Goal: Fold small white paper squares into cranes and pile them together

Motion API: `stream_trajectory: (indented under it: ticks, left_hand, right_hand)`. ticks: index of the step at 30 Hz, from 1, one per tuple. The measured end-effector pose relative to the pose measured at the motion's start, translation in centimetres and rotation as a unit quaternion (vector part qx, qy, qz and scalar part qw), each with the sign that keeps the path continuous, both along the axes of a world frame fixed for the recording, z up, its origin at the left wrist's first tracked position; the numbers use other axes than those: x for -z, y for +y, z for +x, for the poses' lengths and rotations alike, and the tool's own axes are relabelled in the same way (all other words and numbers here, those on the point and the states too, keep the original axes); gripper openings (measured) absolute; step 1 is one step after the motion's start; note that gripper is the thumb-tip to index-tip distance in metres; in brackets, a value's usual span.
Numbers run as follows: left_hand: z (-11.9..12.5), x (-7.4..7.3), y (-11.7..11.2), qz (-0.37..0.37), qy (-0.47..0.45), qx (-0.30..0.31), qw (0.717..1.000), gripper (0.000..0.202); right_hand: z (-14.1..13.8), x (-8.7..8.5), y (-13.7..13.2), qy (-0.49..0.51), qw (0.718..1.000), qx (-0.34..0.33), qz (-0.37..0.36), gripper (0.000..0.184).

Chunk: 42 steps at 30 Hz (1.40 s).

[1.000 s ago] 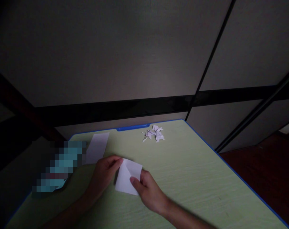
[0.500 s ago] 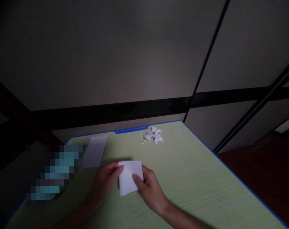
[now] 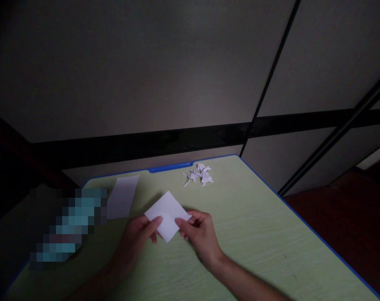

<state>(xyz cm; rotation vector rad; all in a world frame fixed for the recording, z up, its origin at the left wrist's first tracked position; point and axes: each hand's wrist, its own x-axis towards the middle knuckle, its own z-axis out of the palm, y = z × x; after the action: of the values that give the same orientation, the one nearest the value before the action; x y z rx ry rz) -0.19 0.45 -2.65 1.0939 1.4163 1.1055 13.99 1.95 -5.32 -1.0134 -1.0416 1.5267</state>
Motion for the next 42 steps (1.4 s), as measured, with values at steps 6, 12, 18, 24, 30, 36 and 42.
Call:
stream_trajectory:
  ticks: [6, 12, 18, 24, 30, 36, 42]
  left_hand:
    - [0.7, 1.0, -0.1, -0.062, -0.051, 0.061, 0.995, 0.017]
    - [0.9, 1.1, -0.1, -0.083, -0.088, 0.053, 0.991, 0.018]
    - [0.7, 1.2, 0.0, -0.083, -0.087, 0.045, 0.992, 0.019]
    - [0.7, 1.4, 0.0, -0.078, -0.088, 0.048, 0.992, 0.017]
    - [0.7, 1.2, 0.0, -0.072, -0.056, 0.053, 0.994, 0.018]
    - [0.6, 1.2, 0.2, -0.078, -0.095, 0.040, 0.992, 0.021]
    - [0.4, 1.4, 0.7, -0.128, -0.193, 0.006, 0.973, 0.030]
  right_hand:
    - [0.0, -0.1, 0.3, 0.032, 0.999, 0.018, 0.002, 0.012]
    - [-0.1, -0.2, 0.5, 0.036, 0.999, 0.016, 0.001, 0.014]
    - [0.0, -0.5, 0.6, 0.057, 0.998, 0.031, 0.025, 0.015]
    - [0.3, -1.1, 0.6, 0.057, 0.992, 0.068, 0.090, 0.012]
    - [0.4, -1.1, 0.7, 0.027, 0.993, 0.076, 0.081, 0.013]
    - [0.3, -1.0, 0.8, 0.027, 0.994, 0.076, 0.071, 0.012]
    - [0.3, -1.2, 0.4, -0.002, 0.992, 0.091, 0.090, 0.012]
